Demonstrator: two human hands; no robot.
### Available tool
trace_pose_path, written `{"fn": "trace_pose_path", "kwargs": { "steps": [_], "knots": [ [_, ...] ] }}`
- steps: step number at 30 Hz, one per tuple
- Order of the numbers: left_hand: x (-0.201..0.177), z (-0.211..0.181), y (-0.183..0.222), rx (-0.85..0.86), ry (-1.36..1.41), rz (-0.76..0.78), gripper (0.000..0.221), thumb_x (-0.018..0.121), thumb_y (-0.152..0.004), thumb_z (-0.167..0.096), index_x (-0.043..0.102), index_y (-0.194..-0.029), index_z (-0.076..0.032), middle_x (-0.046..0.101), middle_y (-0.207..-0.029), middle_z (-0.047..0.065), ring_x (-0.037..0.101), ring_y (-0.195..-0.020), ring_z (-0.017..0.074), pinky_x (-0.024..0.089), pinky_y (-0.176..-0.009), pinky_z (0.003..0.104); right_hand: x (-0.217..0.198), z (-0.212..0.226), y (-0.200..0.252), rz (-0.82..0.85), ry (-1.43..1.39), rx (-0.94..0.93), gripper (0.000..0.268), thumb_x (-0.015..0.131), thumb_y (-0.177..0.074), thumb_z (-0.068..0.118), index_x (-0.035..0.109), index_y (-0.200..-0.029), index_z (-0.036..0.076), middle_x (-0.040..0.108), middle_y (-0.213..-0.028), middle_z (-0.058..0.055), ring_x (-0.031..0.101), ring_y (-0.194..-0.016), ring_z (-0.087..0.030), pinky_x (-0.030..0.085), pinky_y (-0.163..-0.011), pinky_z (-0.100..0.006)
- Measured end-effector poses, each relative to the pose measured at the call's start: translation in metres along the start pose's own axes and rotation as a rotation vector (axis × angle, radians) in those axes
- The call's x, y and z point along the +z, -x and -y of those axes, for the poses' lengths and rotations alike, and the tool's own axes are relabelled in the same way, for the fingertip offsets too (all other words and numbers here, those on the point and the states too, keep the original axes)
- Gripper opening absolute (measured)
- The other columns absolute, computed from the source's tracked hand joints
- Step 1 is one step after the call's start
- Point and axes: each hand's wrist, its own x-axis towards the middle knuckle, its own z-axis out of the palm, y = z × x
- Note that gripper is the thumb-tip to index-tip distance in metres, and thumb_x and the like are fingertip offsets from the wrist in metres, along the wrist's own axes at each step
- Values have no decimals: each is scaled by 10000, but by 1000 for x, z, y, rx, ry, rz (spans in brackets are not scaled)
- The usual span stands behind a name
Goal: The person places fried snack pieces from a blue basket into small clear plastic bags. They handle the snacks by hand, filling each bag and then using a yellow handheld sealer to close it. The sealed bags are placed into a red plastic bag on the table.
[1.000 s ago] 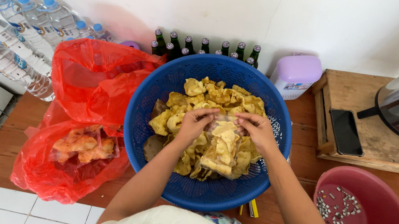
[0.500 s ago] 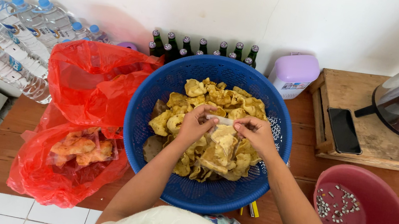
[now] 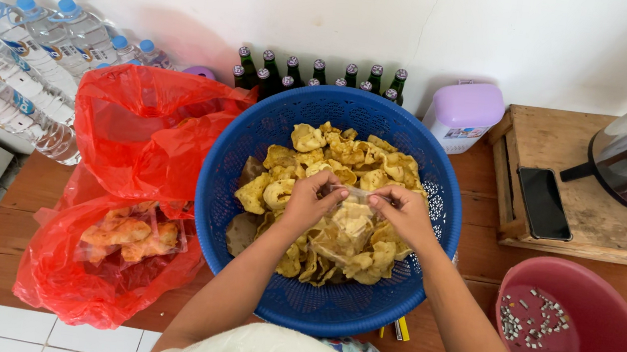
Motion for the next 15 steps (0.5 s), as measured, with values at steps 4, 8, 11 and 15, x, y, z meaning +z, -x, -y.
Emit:
{"fn": "trace_pose_path", "kwargs": {
  "steps": [4,8,11,15],
  "knots": [
    [-2,4,-2,-11,33,40,103,769,-936,-116,721,-966,-31,696,-743,6,602,-620,59,482,-554,250,-5,-11,-3,20,-167,-7,149,718,-953,100,756,-1037,-17,731,-817,-29,594,-674,-73,482,-617,-229],
    [-6,6,-4,-57,154,73,109,725,-948,-76,725,-1034,-8,721,-794,14,627,-643,69,506,-579,248,-5,-18,-5,25,-188,-44,153,672,-957,72,738,-1070,-6,753,-859,-30,618,-701,-60,489,-626,-223],
    [-9,8,-5,-70,217,84,121,698,-955,-53,717,-1058,9,719,-804,34,641,-652,78,517,-585,253,-3,-18,-4,2,-180,-81,131,659,-991,65,724,-1075,-12,751,-866,-49,586,-683,-69,478,-623,-226],
    [-12,14,-7,-51,337,101,119,671,-963,-12,709,-1069,26,727,-831,51,641,-658,86,511,-585,256,-3,-14,0,-8,-177,-87,128,642,-1009,71,705,-1094,-1,755,-867,-50,636,-723,-72,512,-652,-225]
  ]
}}
